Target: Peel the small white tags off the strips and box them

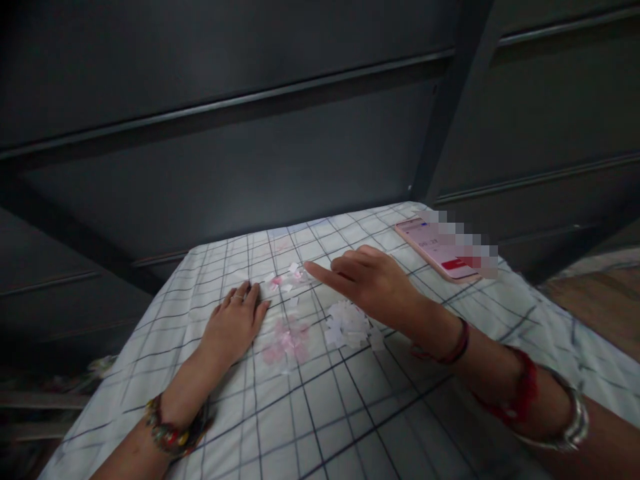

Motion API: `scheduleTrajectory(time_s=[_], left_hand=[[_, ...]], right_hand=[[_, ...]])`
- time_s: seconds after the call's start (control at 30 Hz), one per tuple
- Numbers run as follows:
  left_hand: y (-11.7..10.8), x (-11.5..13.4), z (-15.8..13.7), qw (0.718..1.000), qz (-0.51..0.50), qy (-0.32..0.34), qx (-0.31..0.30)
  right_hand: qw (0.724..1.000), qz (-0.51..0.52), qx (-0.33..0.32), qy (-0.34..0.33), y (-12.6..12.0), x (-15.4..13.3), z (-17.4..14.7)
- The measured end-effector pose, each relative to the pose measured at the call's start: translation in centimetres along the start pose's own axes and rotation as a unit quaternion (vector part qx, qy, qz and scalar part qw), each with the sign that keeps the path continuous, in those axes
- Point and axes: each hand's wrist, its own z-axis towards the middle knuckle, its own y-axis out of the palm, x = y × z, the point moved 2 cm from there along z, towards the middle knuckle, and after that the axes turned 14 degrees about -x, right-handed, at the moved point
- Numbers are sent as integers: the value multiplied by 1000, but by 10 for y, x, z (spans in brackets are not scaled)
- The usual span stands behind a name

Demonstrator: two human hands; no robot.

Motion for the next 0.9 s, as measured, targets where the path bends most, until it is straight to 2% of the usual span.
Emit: scheduleTrajectory(time_s=[0.23, 0.4, 0.57, 0.77, 0.9], left_hand=[[-1, 4, 3, 1000, 12, -1, -14], [1, 4, 6, 1000, 18, 1, -13], [4, 5, 8, 1000, 21, 0, -8], [5, 5, 10, 1000, 20, 12, -7], [2, 5, 8, 999, 12, 24, 24]], right_hand=[[1000, 3, 12, -29, 3, -1, 1], [999, -4, 27, -16, 0, 1, 1], [999, -11, 1, -34, 3, 2, 0], [999, -3, 7, -40, -3, 7, -2], [999, 4, 17, -43, -4, 8, -3]])
